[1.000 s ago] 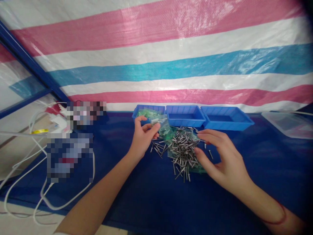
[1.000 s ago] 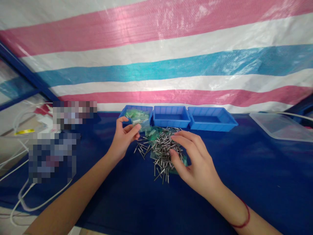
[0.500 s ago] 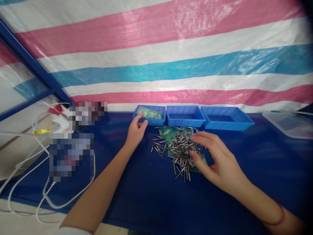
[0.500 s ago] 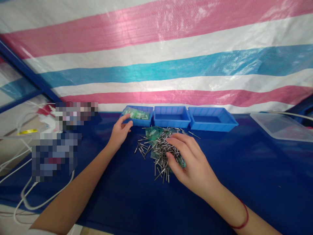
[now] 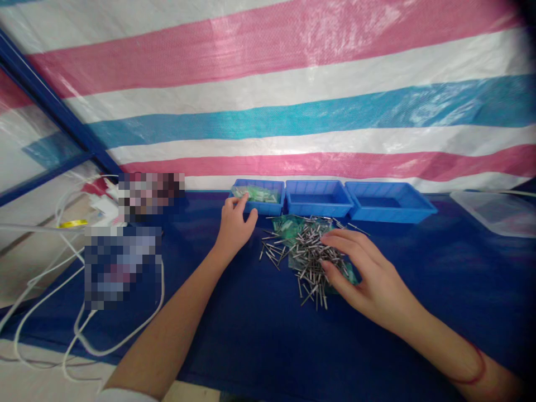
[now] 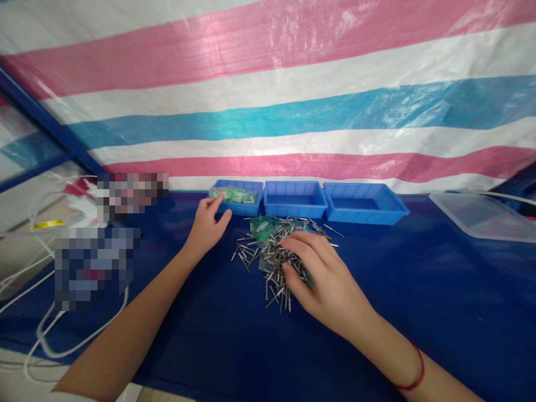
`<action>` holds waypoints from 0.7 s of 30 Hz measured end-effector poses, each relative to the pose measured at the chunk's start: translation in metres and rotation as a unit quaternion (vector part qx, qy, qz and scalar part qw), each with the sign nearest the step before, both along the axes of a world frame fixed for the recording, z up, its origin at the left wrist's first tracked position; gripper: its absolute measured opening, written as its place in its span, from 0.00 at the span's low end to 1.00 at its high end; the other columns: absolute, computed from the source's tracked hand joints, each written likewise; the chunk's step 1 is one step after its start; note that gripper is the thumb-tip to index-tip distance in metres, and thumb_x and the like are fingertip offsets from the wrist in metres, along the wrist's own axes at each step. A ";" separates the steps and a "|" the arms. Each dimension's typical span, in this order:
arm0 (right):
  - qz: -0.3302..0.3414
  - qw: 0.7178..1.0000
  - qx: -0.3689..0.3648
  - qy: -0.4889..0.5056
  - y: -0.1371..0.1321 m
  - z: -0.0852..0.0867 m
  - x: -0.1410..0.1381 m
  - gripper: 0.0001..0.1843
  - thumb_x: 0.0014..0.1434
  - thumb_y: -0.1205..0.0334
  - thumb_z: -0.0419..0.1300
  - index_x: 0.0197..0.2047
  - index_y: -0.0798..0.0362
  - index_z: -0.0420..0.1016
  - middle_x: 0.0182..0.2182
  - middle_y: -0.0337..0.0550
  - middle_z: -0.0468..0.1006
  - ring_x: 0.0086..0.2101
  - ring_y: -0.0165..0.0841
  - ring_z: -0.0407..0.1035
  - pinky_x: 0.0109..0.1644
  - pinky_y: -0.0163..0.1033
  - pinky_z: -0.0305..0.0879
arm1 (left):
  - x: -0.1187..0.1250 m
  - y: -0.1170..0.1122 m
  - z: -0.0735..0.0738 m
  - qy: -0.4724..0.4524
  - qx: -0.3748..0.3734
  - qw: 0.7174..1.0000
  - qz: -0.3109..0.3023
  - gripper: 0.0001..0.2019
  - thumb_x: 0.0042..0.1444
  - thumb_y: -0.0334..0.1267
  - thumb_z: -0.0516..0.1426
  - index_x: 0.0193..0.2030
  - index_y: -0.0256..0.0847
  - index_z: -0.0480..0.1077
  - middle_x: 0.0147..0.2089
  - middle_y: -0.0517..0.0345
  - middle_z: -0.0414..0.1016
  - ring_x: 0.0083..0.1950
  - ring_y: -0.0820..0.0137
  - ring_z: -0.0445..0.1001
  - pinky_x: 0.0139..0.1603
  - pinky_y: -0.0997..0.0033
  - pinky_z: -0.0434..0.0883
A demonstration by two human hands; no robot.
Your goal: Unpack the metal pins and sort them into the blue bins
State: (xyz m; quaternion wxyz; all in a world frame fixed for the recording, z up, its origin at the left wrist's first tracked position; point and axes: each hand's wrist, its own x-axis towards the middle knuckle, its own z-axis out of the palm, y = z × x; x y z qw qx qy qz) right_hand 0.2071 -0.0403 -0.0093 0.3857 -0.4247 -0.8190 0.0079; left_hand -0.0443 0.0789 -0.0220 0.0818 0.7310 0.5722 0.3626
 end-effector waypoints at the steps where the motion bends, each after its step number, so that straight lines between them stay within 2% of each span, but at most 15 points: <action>1: 0.000 1.000 -0.002 -0.003 0.000 0.000 0.000 0.19 0.60 0.67 0.58 0.55 0.52 0.64 0.50 0.52 0.71 0.53 0.42 0.65 0.57 0.50 0.64 | 0.000 0.001 -0.002 0.024 0.007 1.000 0.017 0.25 0.58 0.40 0.54 0.61 0.32 0.65 0.50 0.43 0.63 0.51 0.59 0.67 0.58 0.56 0.65; 5: 0.002 1.000 -0.005 -0.008 0.000 -0.001 0.000 0.19 0.60 0.67 0.58 0.54 0.52 0.64 0.50 0.52 0.70 0.53 0.42 0.65 0.57 0.49 0.64 | -0.001 -0.001 -0.004 0.109 0.037 0.990 0.077 0.24 0.58 0.43 0.55 0.60 0.37 0.67 0.50 0.44 0.61 0.53 0.56 0.63 0.59 0.52 0.62; 8: 0.002 1.000 -0.007 -0.013 0.000 -0.001 0.000 0.19 0.60 0.67 0.58 0.54 0.52 0.64 0.50 0.52 0.70 0.53 0.42 0.65 0.57 0.49 0.64 | -0.001 -0.005 -0.002 0.147 0.053 0.982 0.103 0.22 0.59 0.45 0.54 0.59 0.42 0.67 0.57 0.42 0.60 0.58 0.53 0.61 0.57 0.51 0.64; 13: 0.005 1.000 -0.010 -0.016 0.000 -0.001 0.000 0.19 0.60 0.67 0.59 0.54 0.51 0.65 0.50 0.52 0.71 0.52 0.42 0.66 0.56 0.49 0.64 | -0.001 -0.009 0.000 0.193 0.030 0.977 0.083 0.24 0.62 0.48 0.51 0.62 0.42 0.63 0.68 0.44 0.55 0.68 0.54 0.54 0.62 0.48 0.59; 16: 0.008 1.000 -0.010 -0.016 0.000 0.000 0.000 0.18 0.60 0.67 0.59 0.54 0.52 0.65 0.50 0.51 0.71 0.52 0.42 0.66 0.56 0.49 0.64 | -0.001 -0.009 0.000 0.206 0.013 0.975 0.080 0.25 0.62 0.50 0.49 0.63 0.43 0.60 0.69 0.47 0.56 0.70 0.55 0.51 0.63 0.46 0.58; 21: 0.009 1.000 -0.015 -0.021 0.000 0.001 0.000 0.18 0.60 0.67 0.58 0.54 0.52 0.65 0.49 0.51 0.71 0.51 0.41 0.66 0.55 0.48 0.64 | -0.001 -0.010 -0.001 0.216 0.009 0.971 0.100 0.28 0.62 0.52 0.49 0.66 0.47 0.56 0.66 0.48 0.59 0.69 0.51 0.51 0.63 0.42 0.58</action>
